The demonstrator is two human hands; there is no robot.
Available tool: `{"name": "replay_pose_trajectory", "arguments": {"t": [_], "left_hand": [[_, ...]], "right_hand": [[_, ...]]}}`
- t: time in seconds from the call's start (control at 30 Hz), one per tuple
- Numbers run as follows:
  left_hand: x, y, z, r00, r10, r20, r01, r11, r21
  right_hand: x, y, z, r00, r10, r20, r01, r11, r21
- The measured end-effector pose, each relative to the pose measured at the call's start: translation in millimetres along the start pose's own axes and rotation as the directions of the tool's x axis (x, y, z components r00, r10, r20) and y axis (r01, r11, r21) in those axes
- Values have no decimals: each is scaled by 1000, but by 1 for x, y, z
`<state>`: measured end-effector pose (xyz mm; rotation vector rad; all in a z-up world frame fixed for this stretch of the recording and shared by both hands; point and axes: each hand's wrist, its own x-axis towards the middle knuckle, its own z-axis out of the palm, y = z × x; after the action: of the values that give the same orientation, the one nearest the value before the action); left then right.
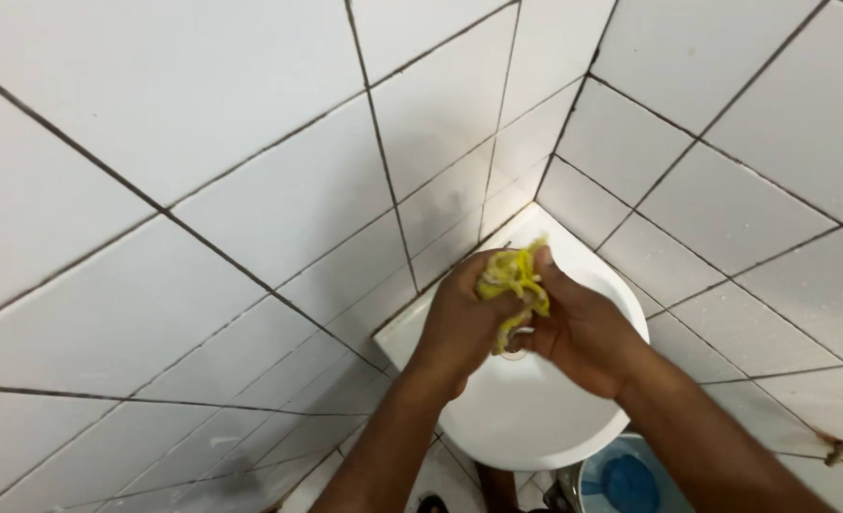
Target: The person removes items from the sink, places them on the toilet tank, and then uses a yellow sponge to wipe the sink basin, faucet, and surrounding tiled wall. The person also briefly uses a handheld bidet sprayer to rinse the toilet tank.
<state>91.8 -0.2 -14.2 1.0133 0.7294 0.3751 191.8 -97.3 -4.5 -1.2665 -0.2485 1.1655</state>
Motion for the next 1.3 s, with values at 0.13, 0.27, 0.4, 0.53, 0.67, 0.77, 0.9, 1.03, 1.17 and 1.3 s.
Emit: {"name": "replay_pose_trajectory", "arguments": {"t": [0.13, 0.27, 0.4, 0.53, 0.67, 0.77, 0.9, 1.03, 1.17, 1.3], "left_hand": [[-6, -11, 9, 986, 142, 84, -165, 867, 471], [-17, -22, 11, 959, 215, 185, -270, 492, 828], [-27, -38, 7, 943, 222, 248, -330, 537, 776], [-26, -57, -11, 977, 116, 177, -209, 659, 722], [-7, -86, -47, 998, 59, 13, -43, 542, 839], [1, -95, -68, 999, 9, -34, 29, 337, 941], [0, -95, -77, 999, 9, -47, 45, 198, 979], [4, -100, -81, 999, -11, -42, 43, 123, 991], [12, -101, -79, 996, -82, -39, 37, -24, 999], [18, -101, -82, 994, -100, -48, 42, -59, 997]], "right_hand": [[-10, 11, -15, 991, -6, 133, -16, 987, 162], [-12, 31, -39, 998, 0, 58, -11, 983, 184], [-9, 48, -73, 999, 11, -53, -3, 988, 152], [4, 33, -88, 969, -68, -239, 69, 998, -4], [45, 34, -95, 908, -198, -370, 136, 973, -187], [109, 53, -123, 880, -300, -368, 251, 952, -175], [144, 64, -133, 838, -489, -242, 165, 650, -741], [164, 81, -138, 750, -656, 87, 218, 121, -968], [142, 64, -89, 898, -396, -193, 158, 698, -699], [163, 60, -88, 935, -130, -331, 16, 946, -325]]}}
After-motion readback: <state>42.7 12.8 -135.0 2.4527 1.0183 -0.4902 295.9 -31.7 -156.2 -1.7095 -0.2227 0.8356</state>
